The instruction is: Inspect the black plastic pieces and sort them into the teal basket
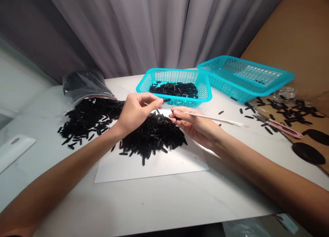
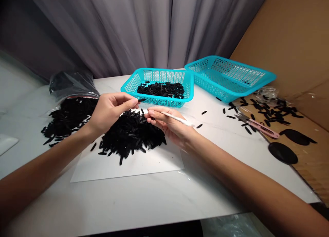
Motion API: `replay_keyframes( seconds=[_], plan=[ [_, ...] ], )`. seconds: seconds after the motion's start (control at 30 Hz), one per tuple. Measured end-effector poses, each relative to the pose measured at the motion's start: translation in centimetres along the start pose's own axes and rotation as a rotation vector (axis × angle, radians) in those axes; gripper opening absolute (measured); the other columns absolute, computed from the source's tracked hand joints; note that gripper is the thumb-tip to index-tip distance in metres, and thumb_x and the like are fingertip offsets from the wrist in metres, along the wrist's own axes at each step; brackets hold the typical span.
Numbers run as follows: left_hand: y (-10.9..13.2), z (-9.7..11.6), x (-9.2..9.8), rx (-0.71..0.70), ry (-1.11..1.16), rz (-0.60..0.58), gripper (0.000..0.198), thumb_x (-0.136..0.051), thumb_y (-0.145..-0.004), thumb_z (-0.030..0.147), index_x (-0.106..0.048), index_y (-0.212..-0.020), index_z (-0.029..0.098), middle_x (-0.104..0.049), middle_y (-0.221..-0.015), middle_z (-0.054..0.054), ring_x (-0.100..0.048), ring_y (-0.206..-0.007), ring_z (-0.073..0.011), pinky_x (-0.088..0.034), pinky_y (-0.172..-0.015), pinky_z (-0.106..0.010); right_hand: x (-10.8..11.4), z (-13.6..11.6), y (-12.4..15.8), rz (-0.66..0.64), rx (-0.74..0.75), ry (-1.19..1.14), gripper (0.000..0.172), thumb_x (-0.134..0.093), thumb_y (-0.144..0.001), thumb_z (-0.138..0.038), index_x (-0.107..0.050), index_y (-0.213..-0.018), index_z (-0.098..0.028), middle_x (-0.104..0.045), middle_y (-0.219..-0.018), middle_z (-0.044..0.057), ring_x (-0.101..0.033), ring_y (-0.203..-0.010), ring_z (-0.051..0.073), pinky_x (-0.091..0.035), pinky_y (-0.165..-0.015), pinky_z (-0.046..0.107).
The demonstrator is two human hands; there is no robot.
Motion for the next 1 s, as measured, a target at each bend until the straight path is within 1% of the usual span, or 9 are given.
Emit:
replay_keyframes(
  seconds=[0.2, 0.3, 0.37, 0.43, 0.5, 0.57, 0.67, 0.77, 1.0],
  plan=[
    [-4.1, -0.4, -0.7, -0.135, -0.09, 0.086, 0.02, -0.073, -0.083, 0.035, -0.077, -0.076, 0.017, -0.077, -0.079, -0.005, -0.069, -0.075, -0.0164, -0.051, -0.068, -0.026, 0.4, 0.4, -0.3, 0.023, 0.031, 0.019, 0.016, -0.087, -0.074, -0.026, -0.078, -0.084, -0.017, -0.075, -0.086, 0.002, -0.067, -0.074, 0.007, -0.055, -0.072, 0.014],
    [-5.6, -0.9, -1.2, -0.166, -0.227, 0.154, 0.017, -0.072, -0.084, 0.032, -0.078, -0.09, 0.017, -0.078, -0.087, -0.006, -0.069, -0.078, -0.0162, -0.05, -0.07, -0.027, 0.7, 0.5, -0.4, 0.014, 0.036, 0.029, 0.02, -0.088, -0.072, -0.029, -0.078, -0.085, -0.019, -0.075, -0.084, 0.001, -0.067, -0.073, 0.007, -0.055, -0.071, 0.015],
    [-5.7, -1.0, -1.4, -0.162, -0.235, 0.089, 0.022, -0.068, -0.087, 0.033, -0.076, -0.101, 0.017, -0.077, -0.092, -0.007, -0.069, -0.082, -0.0161, -0.05, -0.072, -0.026, 0.9, 0.5, -0.5, 0.007, 0.046, 0.023, 0.021, -0.089, -0.071, -0.03, -0.079, -0.086, -0.019, -0.075, -0.084, 0.002, -0.068, -0.073, 0.008, -0.056, -0.072, 0.016],
    [-5.0, -0.8, -1.4, -0.197, -0.191, -0.072, 0.021, -0.062, -0.092, 0.033, -0.075, -0.098, 0.017, -0.077, -0.093, -0.006, -0.069, -0.085, -0.0158, -0.049, -0.072, -0.026, 1.0, 0.5, -0.6, -0.004, 0.06, 0.007, 0.021, -0.089, -0.072, -0.029, -0.079, -0.088, -0.019, -0.076, -0.084, 0.002, -0.068, -0.072, 0.008, -0.057, -0.071, 0.016],
    [-3.6, -0.4, -1.0, -0.301, -0.192, -0.224, 0.018, -0.062, -0.092, 0.03, -0.075, -0.091, 0.017, -0.076, -0.091, -0.005, -0.067, -0.082, -0.015, -0.048, -0.068, -0.025, 0.9, 0.3, -0.7, -0.008, 0.064, -0.005, 0.02, -0.089, -0.072, -0.028, -0.08, -0.087, -0.019, -0.076, -0.083, 0.002, -0.067, -0.069, 0.007, -0.056, -0.069, 0.014],
    [-2.1, -0.1, -0.6, -0.435, -0.236, -0.285, 0.011, -0.068, -0.089, 0.024, -0.075, -0.091, 0.017, -0.074, -0.086, -0.004, -0.064, -0.077, -0.014, -0.047, -0.064, -0.025, 0.7, 0.2, -0.7, -0.016, 0.056, -0.008, 0.02, -0.09, -0.07, -0.027, -0.08, -0.084, -0.017, -0.074, -0.08, 0.002, -0.066, -0.067, 0.007, -0.055, -0.064, 0.012],
    [-0.4, -0.1, 0.1, -0.619, -0.294, -0.194, 0.005, -0.072, -0.086, 0.018, -0.076, -0.09, 0.017, -0.074, -0.082, -0.004, -0.065, -0.076, -0.0139, -0.049, -0.066, -0.024, 0.3, 0.4, -0.6, -0.064, 0.023, -0.003, 0.022, -0.091, -0.068, -0.029, -0.079, -0.079, -0.014, -0.072, -0.074, 0.001, -0.063, -0.063, 0.005, -0.052, -0.058, 0.01],
    [0.5, -0.3, 0.3, -0.718, -0.329, -0.129, 0.005, -0.073, -0.085, 0.014, -0.075, -0.089, 0.017, -0.076, -0.083, -0.004, -0.066, -0.077, -0.0144, -0.052, -0.073, -0.027, 0.0, 0.7, -0.5, -0.121, -0.015, 0.022, 0.022, -0.091, -0.068, -0.03, -0.079, -0.078, -0.014, -0.071, -0.072, 0.001, -0.062, -0.062, 0.005, -0.051, -0.057, 0.009],
    [1.2, -0.3, 0.6, -0.662, -0.339, -0.078, 0.003, -0.072, -0.084, 0.013, -0.074, -0.084, 0.016, -0.076, -0.079, -0.003, -0.065, -0.073, -0.0142, -0.052, -0.07, -0.028, 0.5, 0.9, -0.3, -0.118, -0.044, 0.043, 0.017, -0.088, -0.072, -0.026, -0.08, -0.084, -0.016, -0.072, -0.079, 0.001, -0.063, -0.066, 0.005, -0.052, -0.061, 0.01]
  ],
)
Point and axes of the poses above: each hand's wrist, its own y-axis away from the middle knuckle, its own x-axis out of the back of the hand, z = x × y, the point moved 1 cm from there along -y, towards the middle knuckle
